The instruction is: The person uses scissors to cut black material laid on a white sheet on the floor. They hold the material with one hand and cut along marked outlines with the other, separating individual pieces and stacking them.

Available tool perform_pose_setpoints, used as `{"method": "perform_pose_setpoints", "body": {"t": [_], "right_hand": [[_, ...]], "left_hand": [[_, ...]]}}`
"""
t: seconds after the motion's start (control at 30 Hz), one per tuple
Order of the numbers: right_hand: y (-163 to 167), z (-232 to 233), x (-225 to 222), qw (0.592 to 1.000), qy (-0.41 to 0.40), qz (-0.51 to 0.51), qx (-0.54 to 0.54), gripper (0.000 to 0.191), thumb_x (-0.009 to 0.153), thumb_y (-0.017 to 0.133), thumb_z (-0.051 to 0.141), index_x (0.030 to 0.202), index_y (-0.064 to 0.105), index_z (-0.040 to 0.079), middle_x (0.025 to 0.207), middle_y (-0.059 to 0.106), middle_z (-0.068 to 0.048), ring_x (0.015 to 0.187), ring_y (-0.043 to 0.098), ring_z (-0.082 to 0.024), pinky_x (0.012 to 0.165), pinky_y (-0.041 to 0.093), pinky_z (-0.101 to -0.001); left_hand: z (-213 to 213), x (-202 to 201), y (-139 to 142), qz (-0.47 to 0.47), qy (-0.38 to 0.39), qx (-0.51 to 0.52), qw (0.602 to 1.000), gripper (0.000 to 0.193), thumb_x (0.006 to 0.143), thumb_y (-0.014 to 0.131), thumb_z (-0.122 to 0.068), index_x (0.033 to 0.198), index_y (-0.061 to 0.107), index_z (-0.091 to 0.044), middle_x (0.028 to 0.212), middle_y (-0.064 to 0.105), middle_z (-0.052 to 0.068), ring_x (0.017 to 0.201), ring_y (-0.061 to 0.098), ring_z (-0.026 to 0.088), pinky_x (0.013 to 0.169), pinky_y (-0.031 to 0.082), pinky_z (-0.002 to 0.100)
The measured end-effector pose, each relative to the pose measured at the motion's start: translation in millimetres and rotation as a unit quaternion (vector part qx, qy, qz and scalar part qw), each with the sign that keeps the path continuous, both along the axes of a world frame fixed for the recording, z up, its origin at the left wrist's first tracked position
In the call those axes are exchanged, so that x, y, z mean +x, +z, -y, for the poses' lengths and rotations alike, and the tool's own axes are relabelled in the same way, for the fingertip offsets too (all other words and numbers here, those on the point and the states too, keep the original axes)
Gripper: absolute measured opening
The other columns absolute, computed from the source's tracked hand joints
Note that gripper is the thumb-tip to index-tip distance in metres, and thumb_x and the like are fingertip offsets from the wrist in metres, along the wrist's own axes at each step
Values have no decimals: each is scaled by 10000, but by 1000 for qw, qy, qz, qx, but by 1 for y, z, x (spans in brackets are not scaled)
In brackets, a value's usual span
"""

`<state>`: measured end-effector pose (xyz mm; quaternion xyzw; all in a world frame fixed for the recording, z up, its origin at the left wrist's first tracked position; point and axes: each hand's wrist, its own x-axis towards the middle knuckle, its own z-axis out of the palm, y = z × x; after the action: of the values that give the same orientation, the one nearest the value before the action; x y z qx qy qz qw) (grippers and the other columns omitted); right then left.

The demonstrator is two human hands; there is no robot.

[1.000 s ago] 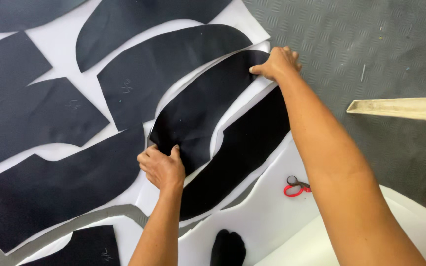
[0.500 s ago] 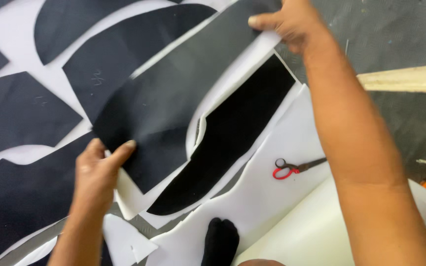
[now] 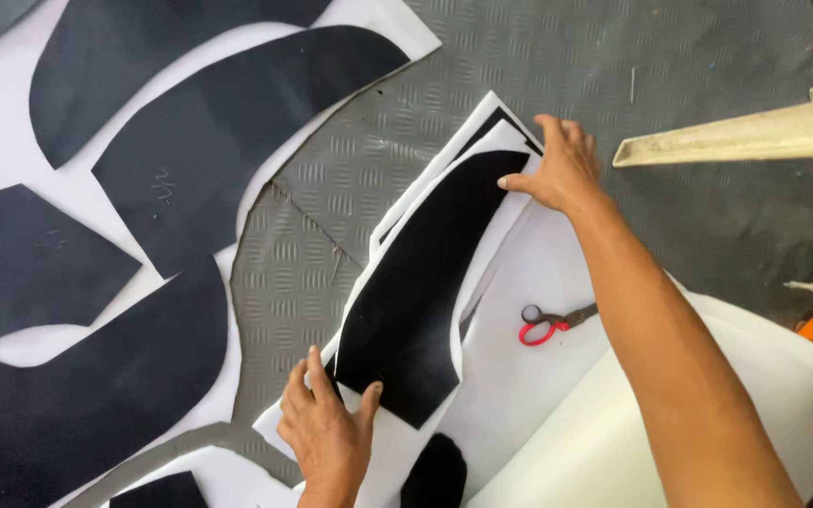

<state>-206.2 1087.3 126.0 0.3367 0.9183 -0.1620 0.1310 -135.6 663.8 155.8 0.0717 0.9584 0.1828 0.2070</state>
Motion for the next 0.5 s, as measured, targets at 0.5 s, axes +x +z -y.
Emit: {"method": "perform_pose_setpoints", "body": {"t": [0.5], "right_hand": [[18,-2,-22,994,-11,1,-113,642,611,907,408,1123,747,55,1043,763,-181,964,723,-324,850,552,-425]], "left_hand": [[-1,-41,-11,189,-47,-40,980,374,783,803,-403,942,691,-84,881,724,108,885,656,315,866,449,488]]}}
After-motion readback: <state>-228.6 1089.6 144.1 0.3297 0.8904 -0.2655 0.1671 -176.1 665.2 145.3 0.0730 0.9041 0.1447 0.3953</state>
